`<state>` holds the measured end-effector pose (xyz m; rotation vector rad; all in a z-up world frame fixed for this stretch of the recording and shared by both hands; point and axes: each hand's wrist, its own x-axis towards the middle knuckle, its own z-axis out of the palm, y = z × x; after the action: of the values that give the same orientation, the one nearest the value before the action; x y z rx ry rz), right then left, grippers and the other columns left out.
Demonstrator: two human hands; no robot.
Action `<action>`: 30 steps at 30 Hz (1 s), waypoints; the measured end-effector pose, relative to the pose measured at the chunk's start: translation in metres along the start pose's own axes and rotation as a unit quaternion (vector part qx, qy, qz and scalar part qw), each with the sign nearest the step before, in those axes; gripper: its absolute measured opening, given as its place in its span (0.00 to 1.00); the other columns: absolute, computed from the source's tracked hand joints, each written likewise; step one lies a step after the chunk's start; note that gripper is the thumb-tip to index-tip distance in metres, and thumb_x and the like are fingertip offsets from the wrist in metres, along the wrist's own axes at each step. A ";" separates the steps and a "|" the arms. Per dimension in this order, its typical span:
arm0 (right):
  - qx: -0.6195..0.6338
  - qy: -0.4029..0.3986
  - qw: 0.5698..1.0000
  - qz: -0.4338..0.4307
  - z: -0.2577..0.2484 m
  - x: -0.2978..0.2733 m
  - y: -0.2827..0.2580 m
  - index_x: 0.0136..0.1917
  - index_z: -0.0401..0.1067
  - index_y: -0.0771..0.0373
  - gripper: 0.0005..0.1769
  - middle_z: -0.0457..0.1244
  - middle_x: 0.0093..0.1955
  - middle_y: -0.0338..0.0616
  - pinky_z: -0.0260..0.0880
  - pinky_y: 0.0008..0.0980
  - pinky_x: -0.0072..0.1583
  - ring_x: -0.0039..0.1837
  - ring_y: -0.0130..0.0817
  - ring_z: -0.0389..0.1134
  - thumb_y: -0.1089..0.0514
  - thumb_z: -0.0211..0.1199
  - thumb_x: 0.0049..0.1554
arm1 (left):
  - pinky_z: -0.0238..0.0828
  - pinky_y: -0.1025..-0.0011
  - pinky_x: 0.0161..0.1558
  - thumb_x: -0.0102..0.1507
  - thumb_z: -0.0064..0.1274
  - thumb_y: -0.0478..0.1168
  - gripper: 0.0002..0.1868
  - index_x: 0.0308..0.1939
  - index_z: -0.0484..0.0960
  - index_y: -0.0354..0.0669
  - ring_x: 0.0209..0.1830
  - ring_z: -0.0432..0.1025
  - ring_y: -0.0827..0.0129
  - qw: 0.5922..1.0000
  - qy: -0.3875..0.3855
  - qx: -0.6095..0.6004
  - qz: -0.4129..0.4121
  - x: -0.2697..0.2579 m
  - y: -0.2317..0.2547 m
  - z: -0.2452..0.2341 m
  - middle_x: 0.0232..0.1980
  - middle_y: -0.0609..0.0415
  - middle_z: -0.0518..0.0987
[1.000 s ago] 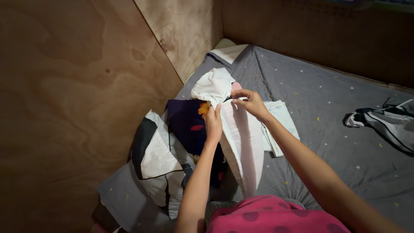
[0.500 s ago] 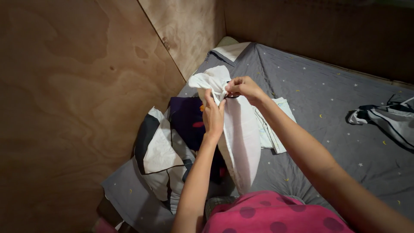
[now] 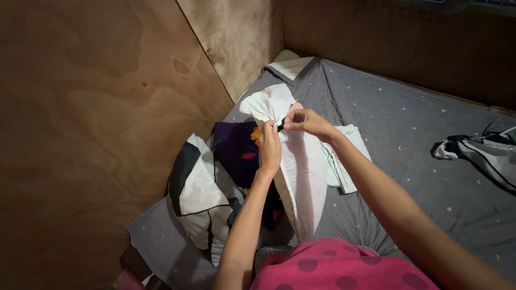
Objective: The person inserts a pink pillow into a white pillowcase on a bed. They manipulate the fabric to fully encase the pillow, zip the closure, and then place the finished pillow at the head of the bed.
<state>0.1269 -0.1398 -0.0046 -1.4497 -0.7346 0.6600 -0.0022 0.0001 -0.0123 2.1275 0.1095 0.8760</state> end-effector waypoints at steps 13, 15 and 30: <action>0.022 -0.015 0.997 0.073 -0.001 -0.010 0.057 0.40 0.80 0.64 0.10 0.68 0.37 0.33 0.63 0.25 0.52 0.43 0.21 0.64 0.54 0.73 0.53 | 0.68 0.55 0.51 0.69 0.45 0.32 0.13 0.56 0.64 0.35 0.53 0.73 0.37 0.994 -0.077 -0.069 -0.044 -0.026 0.033 -0.037 0.51 0.33 0.75; 0.022 -0.019 0.996 0.079 -0.009 -0.011 0.068 0.40 0.81 0.64 0.11 0.69 0.38 0.33 0.62 0.27 0.52 0.44 0.22 0.65 0.53 0.73 0.51 | 0.69 0.56 0.50 0.70 0.46 0.33 0.12 0.56 0.64 0.35 0.51 0.73 0.39 0.993 -0.072 -0.056 -0.075 -0.034 0.039 -0.046 0.49 0.34 0.75; 0.022 0.089 0.996 0.003 -0.066 0.011 0.149 0.44 0.82 0.64 0.11 0.68 0.61 0.40 0.61 0.39 0.67 0.63 0.35 0.67 0.56 0.75 0.49 | 0.69 0.63 0.44 0.69 0.52 0.36 0.14 0.53 0.65 0.35 0.38 0.70 0.56 0.984 0.020 0.043 -0.174 -0.105 -0.016 -0.143 0.41 0.41 0.75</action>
<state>0.1909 -0.1686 -0.1515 -1.4502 -0.5735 0.5398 -0.1677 0.0671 -0.0202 2.0841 0.5336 0.7155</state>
